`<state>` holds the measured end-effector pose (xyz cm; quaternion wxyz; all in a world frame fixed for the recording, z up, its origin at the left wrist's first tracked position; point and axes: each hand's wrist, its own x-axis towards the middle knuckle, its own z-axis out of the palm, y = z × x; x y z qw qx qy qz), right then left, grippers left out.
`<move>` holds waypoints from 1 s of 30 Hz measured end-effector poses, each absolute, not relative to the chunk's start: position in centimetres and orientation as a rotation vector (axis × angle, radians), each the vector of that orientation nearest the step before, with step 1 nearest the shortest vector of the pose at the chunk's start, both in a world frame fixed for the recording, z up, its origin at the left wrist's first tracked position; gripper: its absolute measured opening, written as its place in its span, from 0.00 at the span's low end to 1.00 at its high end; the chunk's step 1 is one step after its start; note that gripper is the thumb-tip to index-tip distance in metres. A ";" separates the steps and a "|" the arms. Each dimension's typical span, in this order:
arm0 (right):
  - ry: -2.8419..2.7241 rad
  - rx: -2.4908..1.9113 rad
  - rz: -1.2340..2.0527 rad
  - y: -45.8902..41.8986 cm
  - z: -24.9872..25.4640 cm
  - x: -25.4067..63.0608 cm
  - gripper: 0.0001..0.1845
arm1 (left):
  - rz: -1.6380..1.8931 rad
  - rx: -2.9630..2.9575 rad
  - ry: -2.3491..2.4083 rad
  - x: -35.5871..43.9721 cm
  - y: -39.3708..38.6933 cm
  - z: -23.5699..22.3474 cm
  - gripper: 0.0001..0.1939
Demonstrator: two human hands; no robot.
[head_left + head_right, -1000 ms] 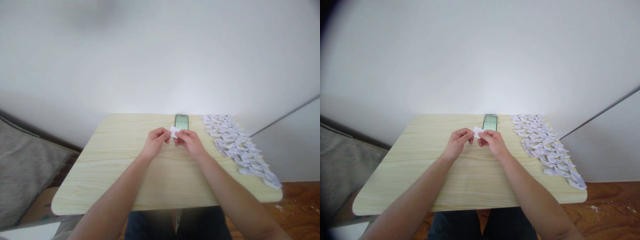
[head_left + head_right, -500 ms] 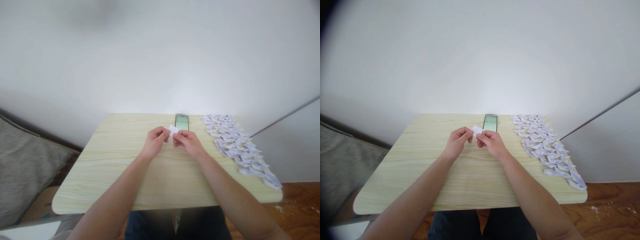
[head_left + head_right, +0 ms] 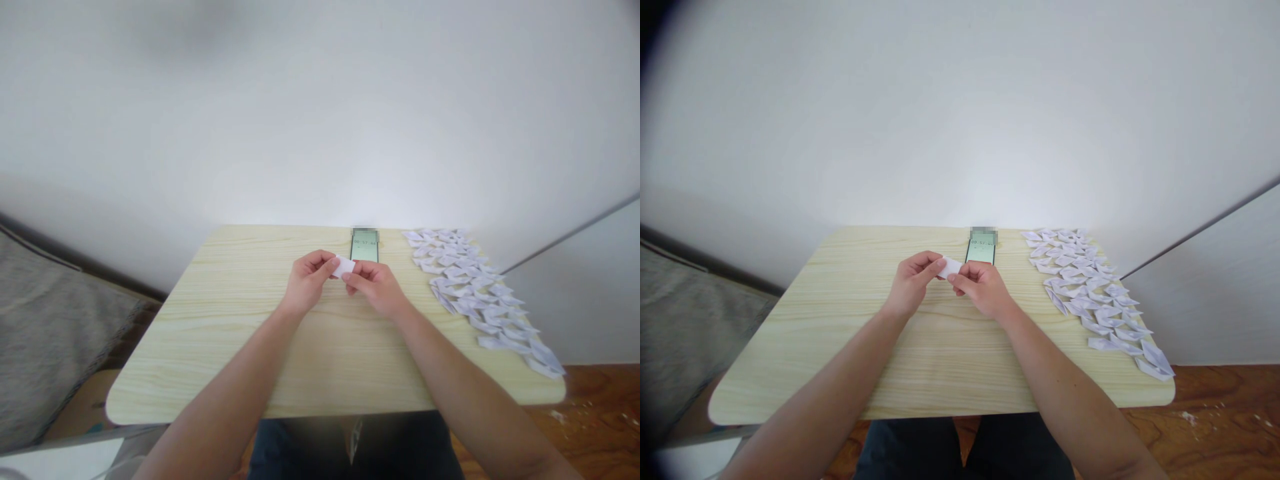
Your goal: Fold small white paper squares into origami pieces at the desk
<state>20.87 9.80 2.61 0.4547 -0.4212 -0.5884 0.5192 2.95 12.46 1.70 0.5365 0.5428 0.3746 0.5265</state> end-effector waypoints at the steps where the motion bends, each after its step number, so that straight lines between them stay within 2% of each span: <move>1: -1.442 -1.035 1.282 9.8 2.6 20.8 0.17 | 1.243 1.297 0.882 3.0 12.4 1.8 0.14; 6: -1.299 -0.996 1.289 10.0 2.2 21.1 0.14 | 1.169 1.347 0.843 3.1 12.0 2.1 0.14; 12: -1.313 -1.027 1.233 10.3 1.8 21.3 0.17 | 1.172 1.347 0.838 3.2 12.1 2.1 0.14; 16: -1.233 -1.178 1.324 9.6 2.1 21.2 0.16 | 1.157 1.369 0.815 3.0 11.5 2.6 0.17; 18: -1.232 -1.237 1.342 8.3 2.1 21.4 0.11 | 1.102 1.422 0.819 2.9 10.4 2.6 0.13; 21: -1.310 -1.242 1.320 5.0 1.8 22.2 0.12 | 0.984 1.506 0.911 2.8 7.4 1.9 0.08; 24: -1.498 -1.316 1.223 1.1 1.3 23.2 0.07 | 0.868 1.581 1.049 3.0 3.7 0.9 0.06; 30: -1.876 -1.335 0.784 -2.9 0.8 24.3 0.10 | 0.748 2.037 1.291 3.1 -0.7 1.2 0.07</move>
